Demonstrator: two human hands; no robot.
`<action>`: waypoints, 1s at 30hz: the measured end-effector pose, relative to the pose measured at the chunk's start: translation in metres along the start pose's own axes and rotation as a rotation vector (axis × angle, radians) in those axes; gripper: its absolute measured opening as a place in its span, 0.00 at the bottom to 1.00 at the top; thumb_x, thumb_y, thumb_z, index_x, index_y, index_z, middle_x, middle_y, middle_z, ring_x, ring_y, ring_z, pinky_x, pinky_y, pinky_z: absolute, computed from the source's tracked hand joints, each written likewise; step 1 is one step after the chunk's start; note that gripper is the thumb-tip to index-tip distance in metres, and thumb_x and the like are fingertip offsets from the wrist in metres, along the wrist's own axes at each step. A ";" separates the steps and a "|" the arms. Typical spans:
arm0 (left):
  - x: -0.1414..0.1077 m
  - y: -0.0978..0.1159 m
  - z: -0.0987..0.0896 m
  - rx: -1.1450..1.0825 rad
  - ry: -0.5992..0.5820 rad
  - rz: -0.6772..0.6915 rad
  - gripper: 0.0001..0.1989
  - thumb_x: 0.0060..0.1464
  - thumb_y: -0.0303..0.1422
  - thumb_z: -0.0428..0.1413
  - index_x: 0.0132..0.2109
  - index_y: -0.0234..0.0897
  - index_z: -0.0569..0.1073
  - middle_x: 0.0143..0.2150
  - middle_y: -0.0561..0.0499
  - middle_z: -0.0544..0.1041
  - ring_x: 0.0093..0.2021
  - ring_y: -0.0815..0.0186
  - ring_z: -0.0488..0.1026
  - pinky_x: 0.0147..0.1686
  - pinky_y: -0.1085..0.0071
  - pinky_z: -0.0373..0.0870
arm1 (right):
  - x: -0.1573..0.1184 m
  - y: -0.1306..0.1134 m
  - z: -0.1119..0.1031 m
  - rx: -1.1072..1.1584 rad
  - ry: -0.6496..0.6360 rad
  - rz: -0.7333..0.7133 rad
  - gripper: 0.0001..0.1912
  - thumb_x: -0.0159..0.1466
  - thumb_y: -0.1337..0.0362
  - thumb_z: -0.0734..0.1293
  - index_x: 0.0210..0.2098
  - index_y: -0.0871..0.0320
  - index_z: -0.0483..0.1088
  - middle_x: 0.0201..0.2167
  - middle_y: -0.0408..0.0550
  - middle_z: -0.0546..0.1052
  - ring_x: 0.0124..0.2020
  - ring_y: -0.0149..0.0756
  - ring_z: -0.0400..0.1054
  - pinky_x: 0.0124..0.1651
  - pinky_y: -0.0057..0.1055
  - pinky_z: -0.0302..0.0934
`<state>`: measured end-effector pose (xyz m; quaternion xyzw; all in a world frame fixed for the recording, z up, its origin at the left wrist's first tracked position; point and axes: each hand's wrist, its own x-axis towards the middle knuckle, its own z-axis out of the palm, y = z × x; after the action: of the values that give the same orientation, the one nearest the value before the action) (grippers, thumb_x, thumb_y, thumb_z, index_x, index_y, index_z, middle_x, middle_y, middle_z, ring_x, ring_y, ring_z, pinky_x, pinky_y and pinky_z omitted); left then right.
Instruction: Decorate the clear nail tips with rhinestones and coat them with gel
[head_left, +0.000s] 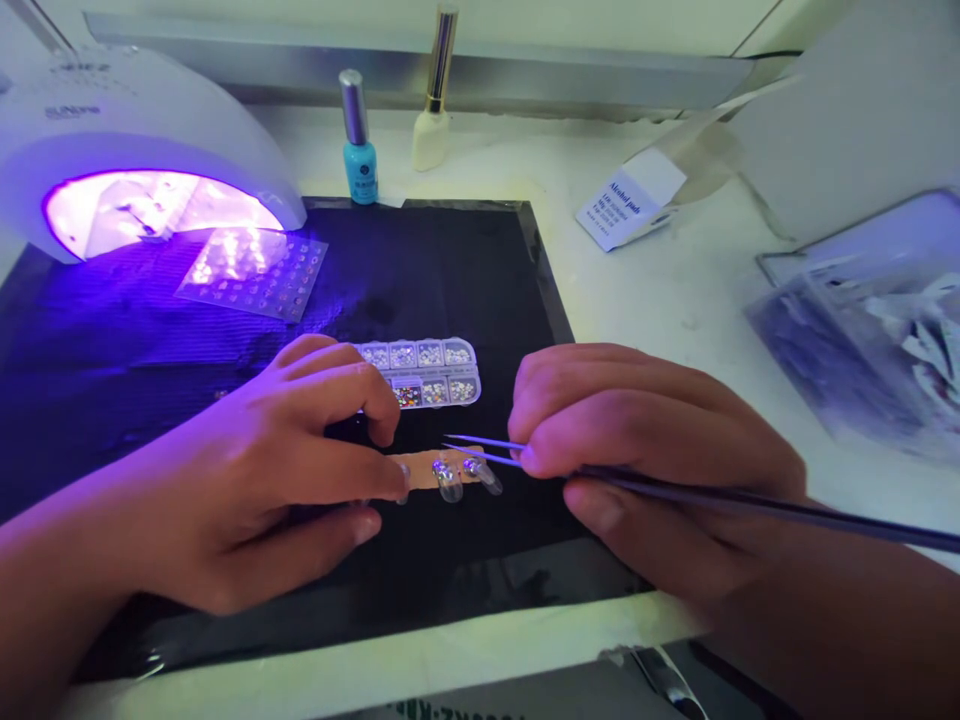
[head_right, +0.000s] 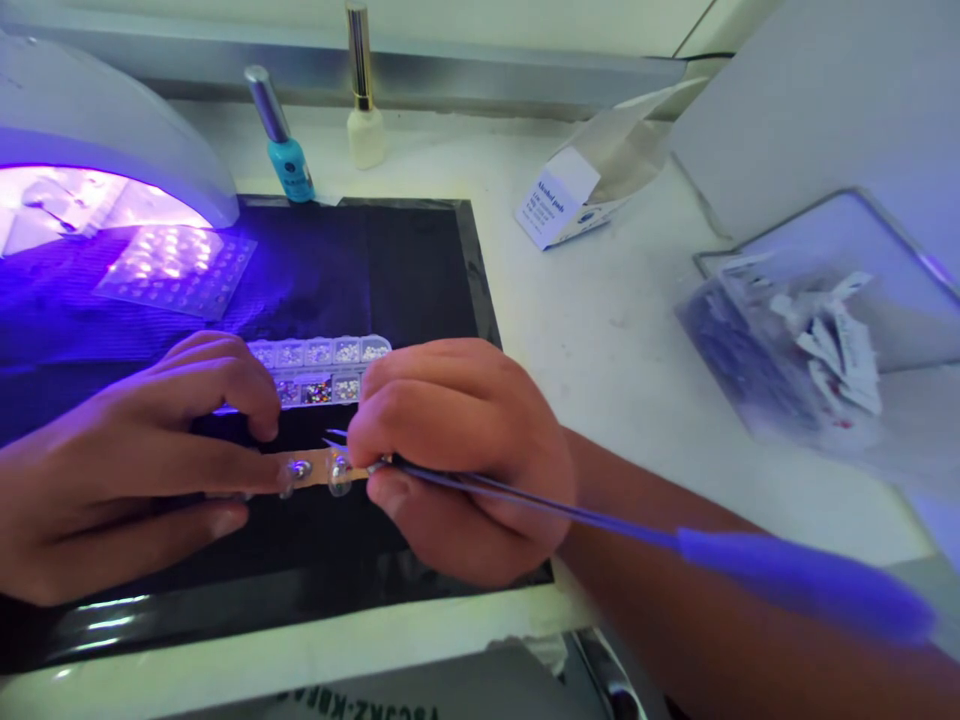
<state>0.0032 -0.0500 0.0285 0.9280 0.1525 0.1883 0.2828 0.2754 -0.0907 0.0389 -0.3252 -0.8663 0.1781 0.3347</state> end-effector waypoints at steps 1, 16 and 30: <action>0.000 0.000 0.000 -0.004 0.000 -0.001 0.08 0.63 0.26 0.54 0.44 0.40 0.76 0.43 0.49 0.70 0.43 0.61 0.68 0.45 0.60 0.63 | 0.001 0.001 0.001 0.051 0.045 0.020 0.11 0.74 0.67 0.59 0.36 0.56 0.68 0.32 0.44 0.74 0.38 0.34 0.73 0.45 0.35 0.74; -0.005 0.001 0.000 -0.059 0.016 -0.035 0.11 0.63 0.26 0.53 0.49 0.41 0.76 0.47 0.48 0.69 0.45 0.61 0.67 0.46 0.61 0.66 | 0.000 0.007 0.002 0.057 0.065 -0.001 0.11 0.74 0.65 0.60 0.36 0.56 0.70 0.32 0.44 0.74 0.34 0.32 0.73 0.40 0.32 0.72; -0.003 -0.001 0.002 -0.050 0.039 -0.037 0.07 0.63 0.26 0.53 0.41 0.39 0.76 0.45 0.51 0.69 0.43 0.63 0.66 0.47 0.59 0.59 | 0.001 0.009 0.004 0.108 0.084 -0.024 0.09 0.73 0.63 0.61 0.36 0.55 0.69 0.31 0.45 0.74 0.35 0.34 0.71 0.41 0.33 0.71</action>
<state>0.0012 -0.0515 0.0259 0.9139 0.1702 0.2048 0.3063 0.2757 -0.0836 0.0318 -0.3034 -0.8445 0.2066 0.3898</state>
